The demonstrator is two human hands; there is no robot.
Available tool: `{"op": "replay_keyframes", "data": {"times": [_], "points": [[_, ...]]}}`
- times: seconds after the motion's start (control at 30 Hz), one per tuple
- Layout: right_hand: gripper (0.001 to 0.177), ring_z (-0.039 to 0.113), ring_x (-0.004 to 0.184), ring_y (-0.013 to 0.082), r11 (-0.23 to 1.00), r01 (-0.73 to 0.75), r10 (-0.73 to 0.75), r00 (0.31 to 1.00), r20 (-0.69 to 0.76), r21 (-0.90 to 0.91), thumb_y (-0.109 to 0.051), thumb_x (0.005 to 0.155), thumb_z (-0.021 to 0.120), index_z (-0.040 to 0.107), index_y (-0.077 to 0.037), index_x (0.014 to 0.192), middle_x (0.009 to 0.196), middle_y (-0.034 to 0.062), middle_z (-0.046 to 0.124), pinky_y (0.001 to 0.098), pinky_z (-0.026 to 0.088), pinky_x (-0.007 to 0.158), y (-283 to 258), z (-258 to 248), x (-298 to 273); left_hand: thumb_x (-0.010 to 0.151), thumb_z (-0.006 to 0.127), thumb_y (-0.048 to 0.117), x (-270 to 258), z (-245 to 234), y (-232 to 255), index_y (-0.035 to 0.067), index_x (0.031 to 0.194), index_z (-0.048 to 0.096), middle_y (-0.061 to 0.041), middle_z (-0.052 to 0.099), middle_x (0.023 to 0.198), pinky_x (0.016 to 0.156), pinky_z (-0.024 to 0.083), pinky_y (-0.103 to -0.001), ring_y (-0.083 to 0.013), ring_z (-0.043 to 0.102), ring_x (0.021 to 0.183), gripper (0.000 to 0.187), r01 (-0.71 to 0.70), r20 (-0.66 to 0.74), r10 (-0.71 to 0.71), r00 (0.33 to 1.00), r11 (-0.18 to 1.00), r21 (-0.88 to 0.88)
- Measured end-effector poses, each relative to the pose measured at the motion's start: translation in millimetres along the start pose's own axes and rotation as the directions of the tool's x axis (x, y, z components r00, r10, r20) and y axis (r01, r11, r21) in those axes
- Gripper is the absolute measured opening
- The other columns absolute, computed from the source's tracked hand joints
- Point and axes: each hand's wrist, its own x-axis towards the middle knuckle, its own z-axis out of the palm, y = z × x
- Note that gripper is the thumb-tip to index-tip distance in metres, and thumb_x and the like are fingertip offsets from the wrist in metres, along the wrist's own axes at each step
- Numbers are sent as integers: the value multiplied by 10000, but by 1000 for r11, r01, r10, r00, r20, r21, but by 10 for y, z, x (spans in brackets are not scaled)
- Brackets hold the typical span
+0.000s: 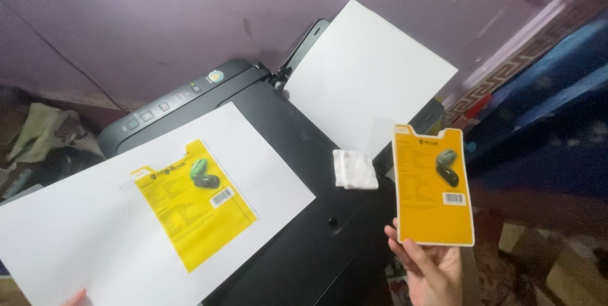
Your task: The person places two yellow product cards on a printer, then removes a black ink cartridge. Using a syringe, they inject liquid into the cartridge multiple times, wipe the exterior, and reinsert the cartridge into the printer.
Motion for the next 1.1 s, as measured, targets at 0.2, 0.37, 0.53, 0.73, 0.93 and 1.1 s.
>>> {"op": "replay_keyframes", "data": {"times": [0.2, 0.37, 0.53, 0.73, 0.93, 1.1], "points": [[530, 774, 915, 348, 982, -55, 59, 998, 20, -181, 117, 801, 652, 557, 41, 1316, 1045, 277, 743, 419, 678, 745, -124, 182, 51, 846, 691, 129, -4, 88, -66, -60, 1417, 534, -234, 647, 1340, 970, 545, -420, -314, 636, 1206, 621, -16, 12, 16, 1000, 1000, -1], [494, 791, 917, 351, 972, -18, 50, 990, 132, -233, 139, 799, 668, 572, 91, 1281, 1039, 279, 751, 401, 663, 723, -161, 253, 109, 835, 706, 129, -162, 108, -206, -68, 1402, 555, -238, 664, 1324, 950, 565, -418, -319, 651, 1189, 619, -42, 14, 42, 999, 999, -30], [518, 790, 916, 362, 956, -46, 96, 982, 160, -290, 151, 778, 684, 562, 104, 1278, 1049, 305, 748, 408, 663, 734, -227, 306, 86, 823, 721, 128, -265, 170, -336, -76, 1386, 575, -242, 680, 1309, 931, 585, -416, -323, 667, 1172, 617, -92, 44, 97, 994, 991, -96], [659, 799, 897, 357, 950, -91, 172, 951, 255, -300, 101, 764, 690, 393, 58, 1351, 1094, 287, 740, 412, 657, 708, -343, 517, -31, 775, 754, 116, -206, 318, -449, -46, 1396, 568, -240, 685, 1290, 933, 562, -425, -323, 672, 1148, 668, -92, 60, 95, 994, 994, -50], [746, 803, 911, 340, 916, -144, 271, 909, 316, -374, 105, 752, 696, 290, 41, 1374, 1098, 290, 736, 401, 649, 751, -414, 789, -76, 790, 739, 114, -374, 405, -454, -7, 1409, 546, -219, 672, 1305, 976, 514, -433, -307, 651, 1179, 660, -67, 58, 72, 996, 994, -88], [923, 783, 838, 295, 928, -10, 188, 876, 445, -372, 106, 742, 718, 140, -45, 1445, 1061, 270, 711, 349, 627, 644, -254, 886, -88, 842, 697, 115, -1143, 646, -282, 34, 1422, 523, -178, 653, 1347, 1052, 441, -423, -271, 612, 1244, 611, 212, 38, -210, 977, 936, -282]]}}
